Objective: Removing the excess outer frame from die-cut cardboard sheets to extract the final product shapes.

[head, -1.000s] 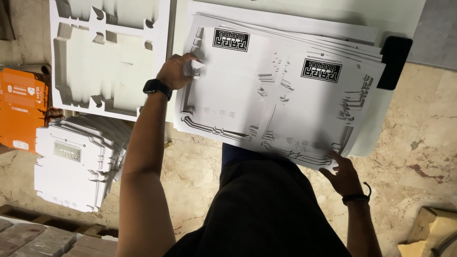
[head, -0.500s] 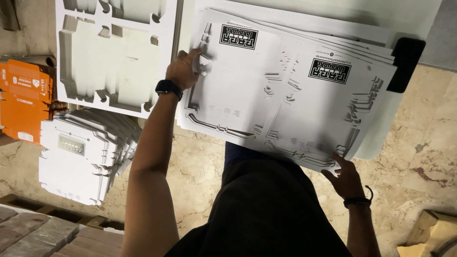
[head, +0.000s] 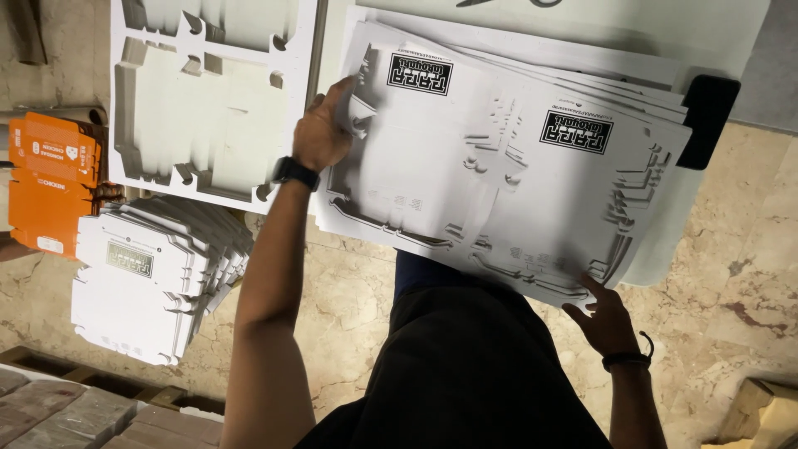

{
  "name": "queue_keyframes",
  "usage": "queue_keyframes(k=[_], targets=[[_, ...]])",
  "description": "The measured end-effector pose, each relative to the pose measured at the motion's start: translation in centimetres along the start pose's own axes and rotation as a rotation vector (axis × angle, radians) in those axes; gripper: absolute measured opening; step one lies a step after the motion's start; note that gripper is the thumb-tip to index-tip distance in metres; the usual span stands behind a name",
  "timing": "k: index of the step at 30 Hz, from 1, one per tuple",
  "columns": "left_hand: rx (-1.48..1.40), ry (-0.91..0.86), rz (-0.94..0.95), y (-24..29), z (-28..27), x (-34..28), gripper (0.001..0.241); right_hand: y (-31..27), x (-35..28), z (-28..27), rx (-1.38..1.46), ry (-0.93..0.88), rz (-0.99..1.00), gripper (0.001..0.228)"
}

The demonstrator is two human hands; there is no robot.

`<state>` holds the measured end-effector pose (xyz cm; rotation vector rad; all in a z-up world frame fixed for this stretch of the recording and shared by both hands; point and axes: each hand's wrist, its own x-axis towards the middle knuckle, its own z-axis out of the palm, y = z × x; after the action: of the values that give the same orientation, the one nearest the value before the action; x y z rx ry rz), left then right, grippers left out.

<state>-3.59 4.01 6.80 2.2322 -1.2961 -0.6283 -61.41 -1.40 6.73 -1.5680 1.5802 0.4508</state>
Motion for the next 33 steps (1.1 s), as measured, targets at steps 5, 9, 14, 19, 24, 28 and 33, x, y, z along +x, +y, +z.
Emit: queue_keyframes(k=[5, 9, 14, 19, 24, 28, 33], targets=[[0.425, -0.066, 0.046, 6.7, -4.2, -2.6, 0.093, -1.0, -0.7, -0.6, 0.016, -0.006, 0.032, 0.078], [0.686, -0.261, -0.104, -0.8, 0.9, 0.8, 0.084, 0.0, -0.1, -0.1, -0.016, -0.015, -0.007, 0.077], [0.496, -0.333, -0.172, -4.1, 3.2, 1.8, 0.084, 0.1, -0.2, -0.3, -0.041, -0.005, 0.0, 0.075], [0.304, -0.229, -0.085, -0.3, -0.6, 0.6, 0.066, 0.5, -1.0, -0.2, -0.002, 0.007, 0.047, 0.077], [-0.171, -0.433, -0.129, 1.0, -2.7, 0.2, 0.1, 1.1, -0.9, 0.4, 0.021, 0.03, 0.056, 0.08], [-0.171, -0.447, -0.137, 1.4, -2.5, -0.4, 0.102, 1.0, 0.7, -0.4, 0.006, 0.044, 0.012, 0.078], [0.318, -0.349, -0.13, 7.3, -4.7, -1.9, 0.076, 2.6, 1.9, -1.6, -0.091, 0.196, -0.097, 0.077]])
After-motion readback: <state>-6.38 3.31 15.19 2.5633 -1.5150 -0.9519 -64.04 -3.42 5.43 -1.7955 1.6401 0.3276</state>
